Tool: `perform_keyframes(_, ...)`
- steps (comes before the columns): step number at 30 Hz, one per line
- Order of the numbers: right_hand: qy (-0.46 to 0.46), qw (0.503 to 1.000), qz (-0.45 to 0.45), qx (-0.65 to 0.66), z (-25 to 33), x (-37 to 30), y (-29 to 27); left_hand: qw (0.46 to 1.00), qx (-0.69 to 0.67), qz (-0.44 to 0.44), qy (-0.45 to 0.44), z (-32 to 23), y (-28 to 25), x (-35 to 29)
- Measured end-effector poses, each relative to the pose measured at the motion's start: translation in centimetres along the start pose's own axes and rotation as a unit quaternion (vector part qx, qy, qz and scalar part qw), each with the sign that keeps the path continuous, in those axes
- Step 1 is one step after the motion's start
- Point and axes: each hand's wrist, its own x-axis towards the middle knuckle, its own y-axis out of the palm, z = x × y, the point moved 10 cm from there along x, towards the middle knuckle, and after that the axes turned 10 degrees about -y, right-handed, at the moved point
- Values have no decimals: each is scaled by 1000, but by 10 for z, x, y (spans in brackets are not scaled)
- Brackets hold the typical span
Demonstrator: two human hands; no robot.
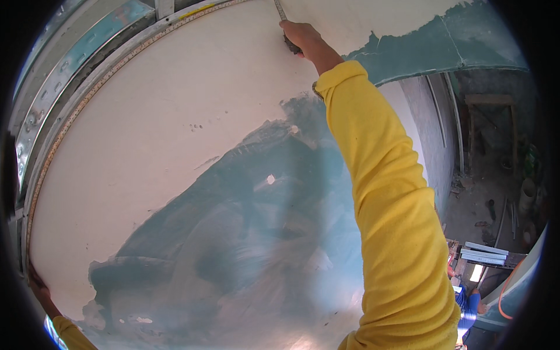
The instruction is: The person hammers nails into a drywall sheet attached to a ceiling framework and then measures the installed section with a tape measure. The person uses a hammer and tape measure to secure and verify the drywall placement.
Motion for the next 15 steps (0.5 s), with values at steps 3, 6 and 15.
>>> perform_keyframes(3,-6,1000,-1,4,1,1,0,1000,-2,-6,-2,1,3,-3)
perform_keyframes(6,-5,1000,1,3,2,1,-1,1000,-5,-14,-4,1,3,-8)
perform_keyframes(15,-1,1000,-7,-1,-1,3,-2,1000,-6,-20,-3,-2,8,-20)
